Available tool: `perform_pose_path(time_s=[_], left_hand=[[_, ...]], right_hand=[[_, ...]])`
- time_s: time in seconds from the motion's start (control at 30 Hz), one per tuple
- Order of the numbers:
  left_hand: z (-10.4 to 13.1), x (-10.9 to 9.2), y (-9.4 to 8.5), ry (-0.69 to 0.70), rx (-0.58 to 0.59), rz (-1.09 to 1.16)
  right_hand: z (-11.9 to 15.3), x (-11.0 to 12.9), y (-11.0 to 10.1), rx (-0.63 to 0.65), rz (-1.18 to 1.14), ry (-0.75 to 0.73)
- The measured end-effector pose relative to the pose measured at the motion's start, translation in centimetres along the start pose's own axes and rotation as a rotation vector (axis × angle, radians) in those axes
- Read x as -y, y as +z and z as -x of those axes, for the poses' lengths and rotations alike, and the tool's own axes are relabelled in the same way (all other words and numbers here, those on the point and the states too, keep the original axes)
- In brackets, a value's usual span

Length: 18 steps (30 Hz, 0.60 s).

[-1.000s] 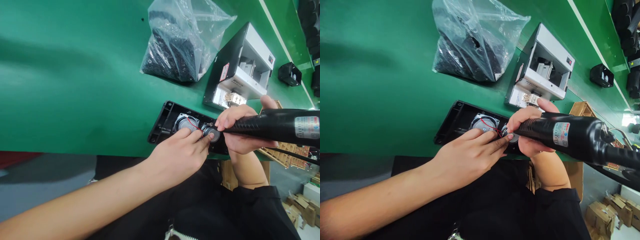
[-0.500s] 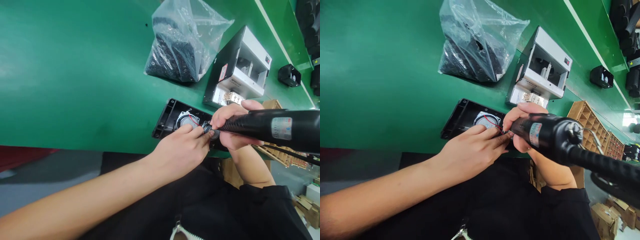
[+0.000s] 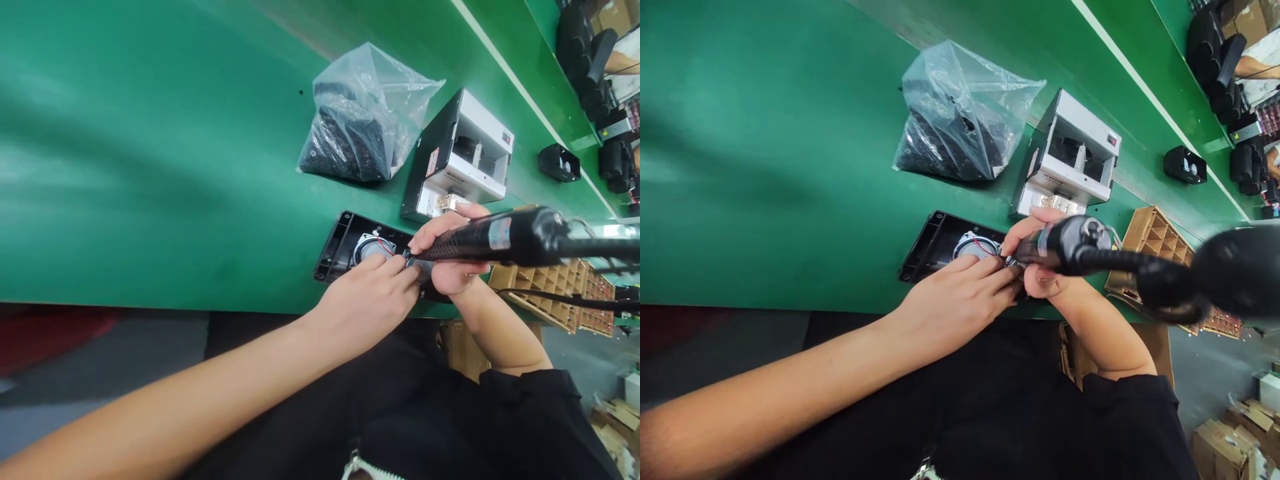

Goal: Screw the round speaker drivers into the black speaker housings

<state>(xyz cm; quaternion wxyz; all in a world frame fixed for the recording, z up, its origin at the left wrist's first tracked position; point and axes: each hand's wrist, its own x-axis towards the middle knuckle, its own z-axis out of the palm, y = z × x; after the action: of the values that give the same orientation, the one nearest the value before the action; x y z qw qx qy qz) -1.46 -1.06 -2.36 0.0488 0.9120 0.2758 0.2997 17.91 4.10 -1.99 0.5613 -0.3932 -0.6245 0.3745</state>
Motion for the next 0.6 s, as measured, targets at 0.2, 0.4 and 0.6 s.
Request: perform_pose_path(time_s=[0.2, 0.4, 0.6], left_hand=[[-0.4, -0.4, -0.2, -0.021, 0.013, -0.036], [-0.4, -0.2, -0.4, -0.004, 0.045, -0.028], [-0.2, -0.1, -0.4, -0.026, 0.095, -0.020]], right_hand=[[-4.0, 5.2, -1.4, -0.263, 0.067, -0.310], [-7.6, 6.0, -2.0, -0.357, 0.116, -0.441], [-7.8, 4.6, -1.2, -0.334, 0.097, -0.305]])
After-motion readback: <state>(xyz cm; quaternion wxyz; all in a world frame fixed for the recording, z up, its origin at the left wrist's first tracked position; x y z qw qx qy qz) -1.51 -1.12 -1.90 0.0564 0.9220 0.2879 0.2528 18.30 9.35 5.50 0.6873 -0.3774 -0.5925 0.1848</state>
